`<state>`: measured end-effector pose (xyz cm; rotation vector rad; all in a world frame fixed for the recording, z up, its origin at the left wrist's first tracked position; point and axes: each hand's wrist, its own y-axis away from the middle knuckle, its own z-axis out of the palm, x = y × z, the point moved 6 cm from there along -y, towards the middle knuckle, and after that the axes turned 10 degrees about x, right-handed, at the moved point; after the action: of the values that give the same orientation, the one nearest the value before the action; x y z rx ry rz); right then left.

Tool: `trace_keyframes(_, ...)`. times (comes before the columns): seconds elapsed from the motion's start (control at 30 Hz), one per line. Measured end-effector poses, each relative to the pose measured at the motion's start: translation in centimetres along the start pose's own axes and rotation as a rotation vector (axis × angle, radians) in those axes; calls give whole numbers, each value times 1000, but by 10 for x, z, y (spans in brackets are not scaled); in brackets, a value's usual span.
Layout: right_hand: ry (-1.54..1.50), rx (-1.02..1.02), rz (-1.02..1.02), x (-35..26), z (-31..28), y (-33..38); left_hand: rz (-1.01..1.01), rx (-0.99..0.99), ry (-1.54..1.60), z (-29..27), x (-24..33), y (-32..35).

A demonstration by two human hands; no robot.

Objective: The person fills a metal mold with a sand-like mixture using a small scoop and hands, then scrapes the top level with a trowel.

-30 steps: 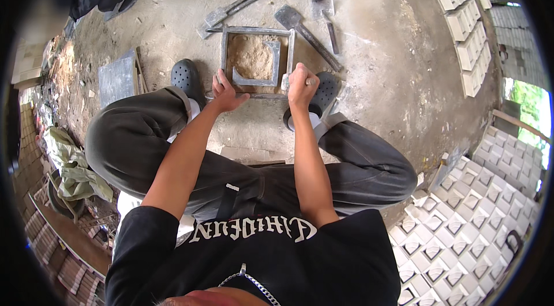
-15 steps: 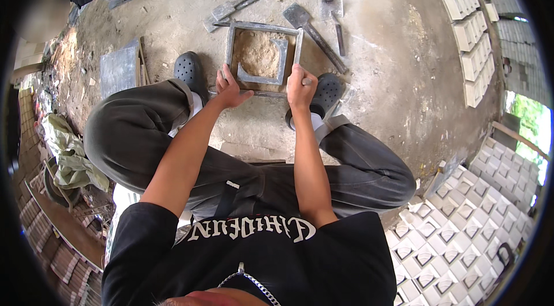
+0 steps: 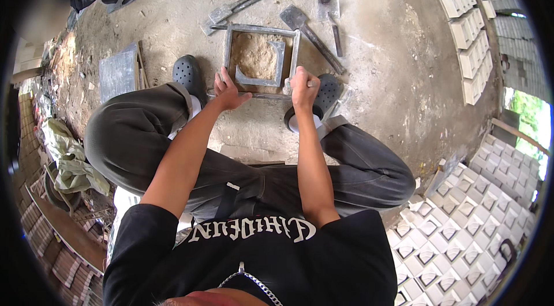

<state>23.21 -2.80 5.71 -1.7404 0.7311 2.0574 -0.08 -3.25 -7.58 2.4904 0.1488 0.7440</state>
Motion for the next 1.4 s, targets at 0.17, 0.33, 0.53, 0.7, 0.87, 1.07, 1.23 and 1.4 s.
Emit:
trace_keyframes(0.17,90,-1,-130,12,-8,12,-24,-41,-2,-1,5,6)
trace_keyframes(0.33,-30,2,14,-18,7,1,9,1,34,-2,1,2)
trace_keyframes(0.53,6,-26,70,0,7,-9,122,74,11,11,-15,-4)
trace_keyframes(0.7,51,114,-166,-20,1,4,60,4,52,6,0,0)
trace_keyframes(0.87,301,2,-96,-16,30,-20,112,87,51,4,-16,-4)
trace_keyframes(1.07,410,-35,-155,-9,25,-53,100,14,61,8,6,0)
trace_keyframes(1.23,160,67,-154,-54,48,-53,120,82,49,7,-10,0)
trace_keyframes(1.4,262,-36,-128,-24,55,-93,50,-1,36,3,-1,2)
